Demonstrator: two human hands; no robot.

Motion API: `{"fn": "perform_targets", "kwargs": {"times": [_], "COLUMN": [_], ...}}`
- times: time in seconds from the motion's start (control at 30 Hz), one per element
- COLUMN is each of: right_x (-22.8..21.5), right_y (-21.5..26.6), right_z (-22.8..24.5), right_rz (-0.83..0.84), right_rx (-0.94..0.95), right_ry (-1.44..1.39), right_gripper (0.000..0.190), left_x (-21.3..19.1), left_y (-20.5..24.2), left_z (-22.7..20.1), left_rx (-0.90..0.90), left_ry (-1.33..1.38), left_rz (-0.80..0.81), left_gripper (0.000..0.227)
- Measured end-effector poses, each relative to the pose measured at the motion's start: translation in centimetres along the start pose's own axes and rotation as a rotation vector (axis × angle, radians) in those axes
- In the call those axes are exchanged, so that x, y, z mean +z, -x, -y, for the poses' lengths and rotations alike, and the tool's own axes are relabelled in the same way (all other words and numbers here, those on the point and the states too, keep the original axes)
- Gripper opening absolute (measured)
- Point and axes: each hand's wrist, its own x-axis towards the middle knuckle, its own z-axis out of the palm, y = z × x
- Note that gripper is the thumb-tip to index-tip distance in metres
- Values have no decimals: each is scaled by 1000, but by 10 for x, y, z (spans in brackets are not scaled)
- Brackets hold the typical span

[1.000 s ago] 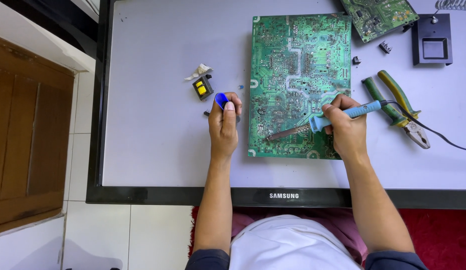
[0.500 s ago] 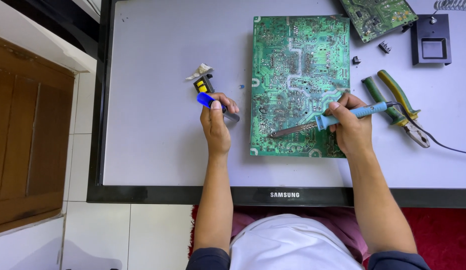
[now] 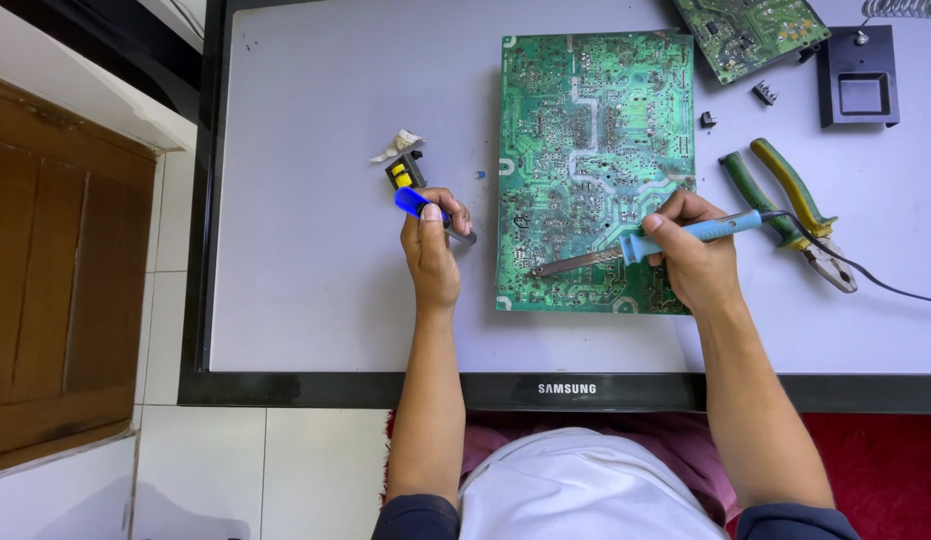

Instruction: Using a soldering iron and a desoldering pump to remove solder from components on a printed circuit board.

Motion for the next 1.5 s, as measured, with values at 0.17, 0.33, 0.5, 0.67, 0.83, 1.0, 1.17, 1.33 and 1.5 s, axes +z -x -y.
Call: {"fn": "perform_targets", "kwargs": {"times": [0.17,0.33,0.5,0.67,0.83,1.0,1.17,1.33,1.5], "right_x": [0,-1,-2,-8,-4,-5,0,0,-1], "right_y": [1,-1,-2,-5,-4,-2,0,0,-2], "right_z": [1,1,0,-7,-2,-1,4,5,4], "right_rz": [65,64,109,156,178,116,134,148,151], "right_rx": [-21,-42,-67,-111,-115,-101,-102,-108,-106], "right_ry": [76,14,-24,-59,-57,-96,-88,-90,-98], "right_gripper": [24,22,22,20,21,18,19,19,20], "left_x": [0,-2,-3,-2,0,0,0,0,-1], "left_y": [1,0,2,1,1,0,1,1,1], "left_z": [1,3,6,2,-1,-5,-2,-2,-2], "left_rx": [-9,-18,-17,-13,-14,-25,-24,-22,-16], "left_ry": [-19,-6,-8,-13,-19,-26,-28,-30,-22], "left_rz": [5,-3,-6,-3,-6,-2,-3,-1,3], "left_gripper": [34,35,35,34,34,33,34,34,34]}}
